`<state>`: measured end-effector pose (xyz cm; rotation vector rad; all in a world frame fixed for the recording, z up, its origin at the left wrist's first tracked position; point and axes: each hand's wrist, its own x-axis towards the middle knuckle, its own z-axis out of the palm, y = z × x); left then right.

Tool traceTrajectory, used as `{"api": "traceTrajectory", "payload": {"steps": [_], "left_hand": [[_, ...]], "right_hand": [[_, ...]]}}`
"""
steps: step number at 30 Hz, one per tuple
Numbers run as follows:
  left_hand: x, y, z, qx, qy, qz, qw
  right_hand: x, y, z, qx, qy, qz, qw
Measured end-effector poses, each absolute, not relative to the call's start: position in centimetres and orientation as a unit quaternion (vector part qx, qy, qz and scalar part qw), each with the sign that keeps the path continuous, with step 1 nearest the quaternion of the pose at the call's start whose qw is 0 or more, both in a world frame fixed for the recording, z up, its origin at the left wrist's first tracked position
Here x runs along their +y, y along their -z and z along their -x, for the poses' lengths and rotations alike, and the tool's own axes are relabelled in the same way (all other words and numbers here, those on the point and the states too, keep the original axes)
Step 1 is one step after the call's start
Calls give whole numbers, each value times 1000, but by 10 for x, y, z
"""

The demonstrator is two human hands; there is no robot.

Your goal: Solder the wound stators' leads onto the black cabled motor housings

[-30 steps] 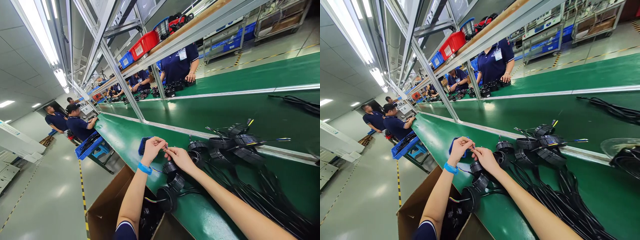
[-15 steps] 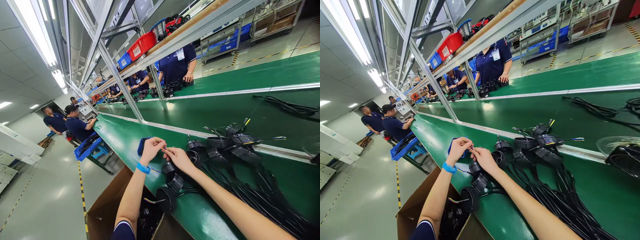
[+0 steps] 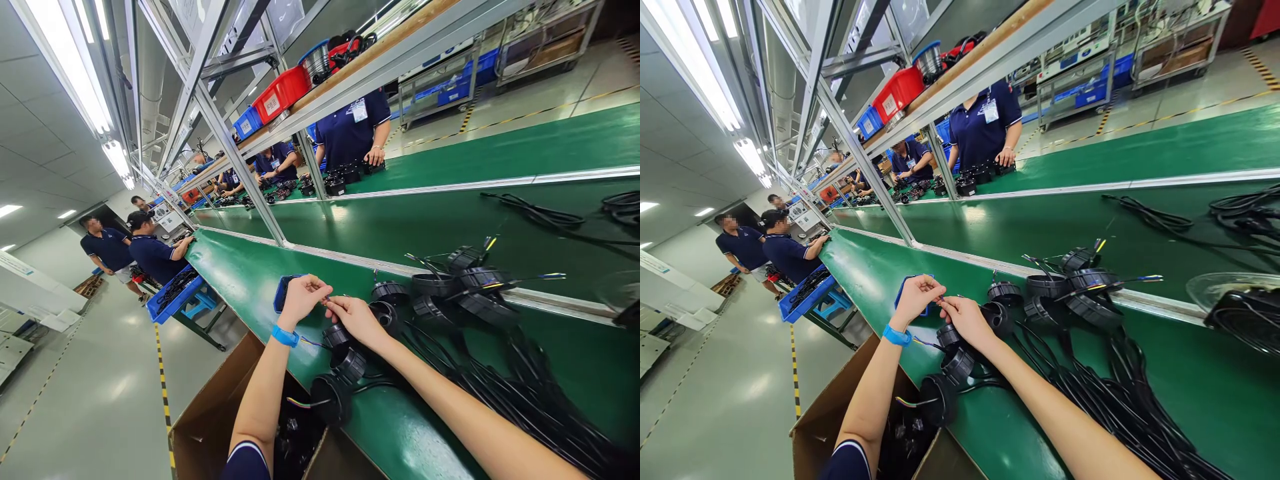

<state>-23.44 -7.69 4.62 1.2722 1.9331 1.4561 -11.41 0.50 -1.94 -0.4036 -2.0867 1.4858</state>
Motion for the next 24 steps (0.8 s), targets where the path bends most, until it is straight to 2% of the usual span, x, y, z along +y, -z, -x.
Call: {"api": "traceTrajectory", "payload": {"steps": [11,20,24], "left_hand": [[-83,-39,237,715,-468,-492,166],[-99,-25,238,682,-601,-359,210],[-104,-18,229,675,-613,-360,197]], "right_hand": [[6,23,115,-784,-545,144,261],[3,34,117,-824,-494,142,239],[2,34,116,-832,-478,145,240]]}}
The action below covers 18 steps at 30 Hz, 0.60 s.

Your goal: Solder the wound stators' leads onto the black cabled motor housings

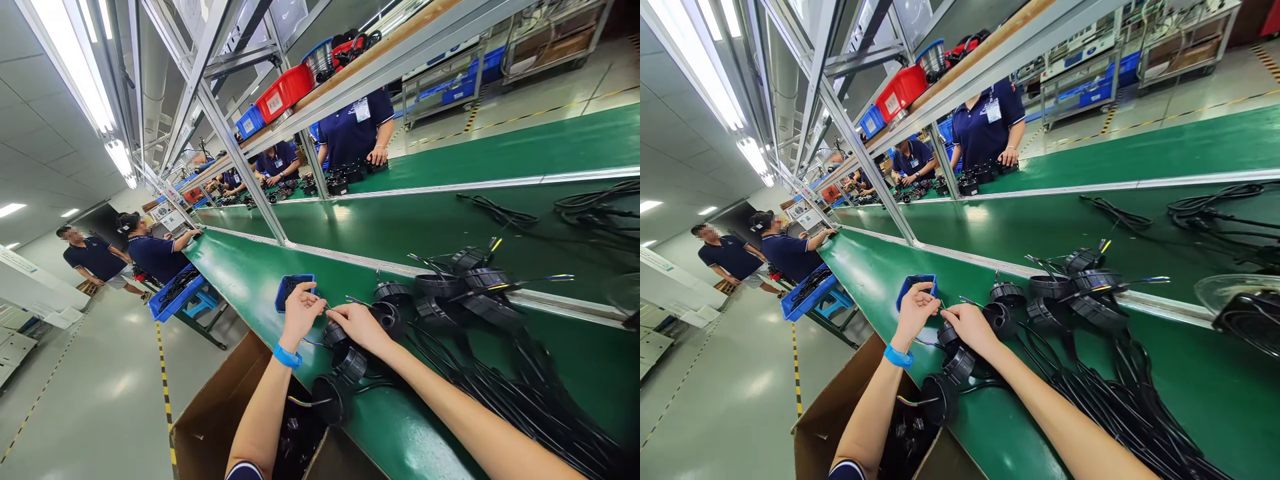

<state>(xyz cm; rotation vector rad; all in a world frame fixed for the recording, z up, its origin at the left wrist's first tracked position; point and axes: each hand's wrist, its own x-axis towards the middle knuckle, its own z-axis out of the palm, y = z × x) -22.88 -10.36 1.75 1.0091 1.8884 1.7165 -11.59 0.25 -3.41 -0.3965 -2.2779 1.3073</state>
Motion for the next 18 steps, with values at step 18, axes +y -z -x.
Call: {"api": "traceTrajectory", "payload": {"steps": [18], "left_hand": [[-107,-18,236,634,-615,-323,339]], "right_hand": [[1,29,110,-837,-459,144,259]]}}
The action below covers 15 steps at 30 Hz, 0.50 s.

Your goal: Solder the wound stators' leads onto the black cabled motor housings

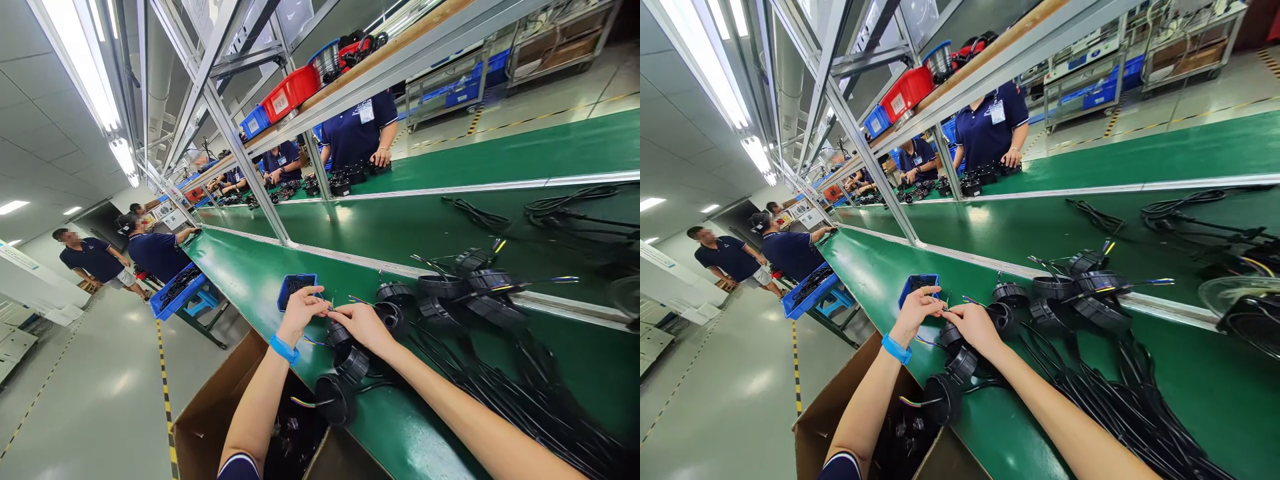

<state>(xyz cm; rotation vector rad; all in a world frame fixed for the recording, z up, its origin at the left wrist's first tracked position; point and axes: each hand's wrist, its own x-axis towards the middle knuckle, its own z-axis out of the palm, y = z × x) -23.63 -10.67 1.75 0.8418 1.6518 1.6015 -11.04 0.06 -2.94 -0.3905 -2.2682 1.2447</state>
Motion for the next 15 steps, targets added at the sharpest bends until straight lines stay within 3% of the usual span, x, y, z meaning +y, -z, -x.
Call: {"api": "traceTrajectory", "payload": {"steps": [11,15], "left_hand": [[-88,-31,234,695,-503,-399,323],[-79,-32,233,684,-515,-400,327]], "right_hand": [[-2,22,108,-854,-427,172,241],[-2,21,109,-861,-409,198,230]]}}
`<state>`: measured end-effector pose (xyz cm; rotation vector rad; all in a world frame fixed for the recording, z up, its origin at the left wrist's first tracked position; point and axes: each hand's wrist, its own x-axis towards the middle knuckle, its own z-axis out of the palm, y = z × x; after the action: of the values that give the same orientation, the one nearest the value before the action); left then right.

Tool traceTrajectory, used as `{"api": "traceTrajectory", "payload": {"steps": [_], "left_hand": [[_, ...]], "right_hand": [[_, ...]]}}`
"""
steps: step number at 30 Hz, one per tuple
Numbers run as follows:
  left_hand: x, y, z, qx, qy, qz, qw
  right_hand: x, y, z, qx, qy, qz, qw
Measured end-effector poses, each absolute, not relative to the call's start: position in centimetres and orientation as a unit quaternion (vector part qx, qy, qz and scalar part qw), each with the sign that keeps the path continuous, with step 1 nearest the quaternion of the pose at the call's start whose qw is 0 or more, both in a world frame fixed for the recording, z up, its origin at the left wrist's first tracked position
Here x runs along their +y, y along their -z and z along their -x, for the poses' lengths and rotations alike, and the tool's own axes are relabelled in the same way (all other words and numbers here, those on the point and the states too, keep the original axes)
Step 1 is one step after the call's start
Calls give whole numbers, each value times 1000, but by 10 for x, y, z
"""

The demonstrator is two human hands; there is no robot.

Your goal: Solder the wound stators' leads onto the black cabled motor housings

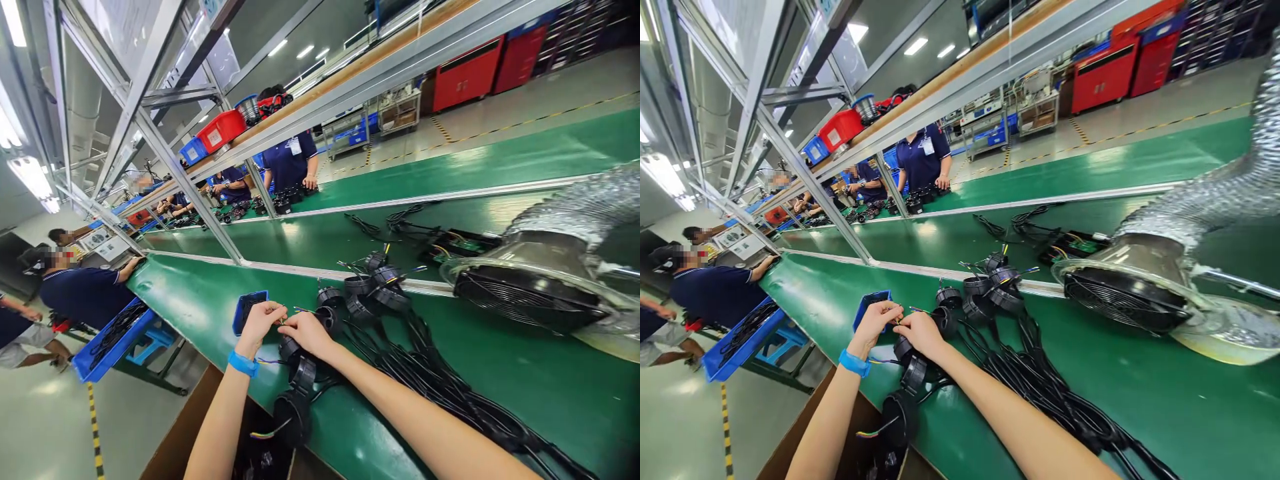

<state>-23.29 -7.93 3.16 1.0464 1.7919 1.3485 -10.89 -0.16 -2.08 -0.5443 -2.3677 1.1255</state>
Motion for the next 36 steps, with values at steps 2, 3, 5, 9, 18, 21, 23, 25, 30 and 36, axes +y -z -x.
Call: {"api": "traceTrajectory", "payload": {"steps": [2,3,5,9,18,21,23,25,30,36], "left_hand": [[-80,-31,234,675,-542,-380,324],[-80,-31,234,673,-553,-369,324],[-83,-29,235,670,-565,-350,331],[-83,-24,233,665,-562,-344,352],[-88,-30,243,679,-524,-408,313],[-110,-35,259,703,-552,-399,206],[-125,-34,272,739,-519,-408,139],[-138,-28,283,774,-471,-414,89],[-141,-7,299,822,-392,-413,22],[-113,5,307,853,-275,-444,9]], "right_hand": [[-1,20,109,-863,-402,206,227],[-2,20,109,-863,-400,209,226],[-2,20,109,-865,-395,215,224],[-4,20,109,-867,-384,232,218],[4,21,108,-869,-352,261,229],[10,26,111,-871,-342,264,232],[12,29,113,-877,-325,273,224],[10,28,111,-887,-298,281,212],[-8,3,92,-915,-193,296,196],[-47,-15,94,-960,-160,150,175]]}}
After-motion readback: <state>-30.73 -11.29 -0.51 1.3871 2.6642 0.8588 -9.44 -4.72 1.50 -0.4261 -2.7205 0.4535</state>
